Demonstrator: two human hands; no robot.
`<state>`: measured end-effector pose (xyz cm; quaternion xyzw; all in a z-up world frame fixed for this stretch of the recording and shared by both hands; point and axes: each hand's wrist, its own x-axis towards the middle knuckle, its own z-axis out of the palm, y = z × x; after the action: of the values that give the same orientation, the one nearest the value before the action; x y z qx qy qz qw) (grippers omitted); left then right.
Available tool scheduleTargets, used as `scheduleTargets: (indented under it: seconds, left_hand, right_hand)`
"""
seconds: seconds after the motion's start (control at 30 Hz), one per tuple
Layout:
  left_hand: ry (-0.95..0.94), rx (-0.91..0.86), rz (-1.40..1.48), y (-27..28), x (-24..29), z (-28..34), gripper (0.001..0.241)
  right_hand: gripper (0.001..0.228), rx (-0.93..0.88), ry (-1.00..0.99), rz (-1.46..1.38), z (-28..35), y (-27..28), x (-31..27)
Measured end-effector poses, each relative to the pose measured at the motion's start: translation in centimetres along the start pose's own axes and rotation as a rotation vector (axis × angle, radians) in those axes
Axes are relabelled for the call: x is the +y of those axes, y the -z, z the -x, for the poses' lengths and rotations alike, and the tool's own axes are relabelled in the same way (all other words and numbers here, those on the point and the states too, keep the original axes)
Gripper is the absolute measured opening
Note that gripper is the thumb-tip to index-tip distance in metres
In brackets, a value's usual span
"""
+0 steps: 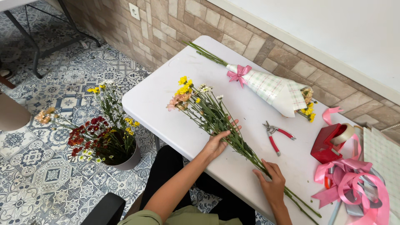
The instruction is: The person organizes flowers into a bunch, cuts the stems with shears, and prepares a pink ribbon to tie the bouquet.
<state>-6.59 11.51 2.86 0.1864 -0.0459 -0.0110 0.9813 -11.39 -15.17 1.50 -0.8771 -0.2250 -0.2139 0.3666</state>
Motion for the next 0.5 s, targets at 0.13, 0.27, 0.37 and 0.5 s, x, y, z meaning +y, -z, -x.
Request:
scheduleTargets:
  seconds: [0.13,0.27,0.37,0.5]
  left_hand:
    - [-0.020,-0.084,0.027,1.7,-0.6,-1.1,0.077]
    - [-0.056,-0.004,0.073,1.0,-0.6,-1.6,0.067]
    - [-0.085,0.154,0.106,5.1,-2.7,-3.9,0.050]
    - [-0.084,0.351,0.025,4.2,-2.1,-4.4,0.043]
  right_hand:
    - [0.033,-0.128,-0.185,-0.136,-2.2,1.6,-0.3]
    - [0.032,-0.172,-0.473,-0.324,-4.3,1.6,2.2]
    - [0.035,-0.184,-0.549,-0.386,-6.4,2.0,3.6]
    - [0.033,-0.245,-0.587,-0.453,-9.0,2.2,5.3]
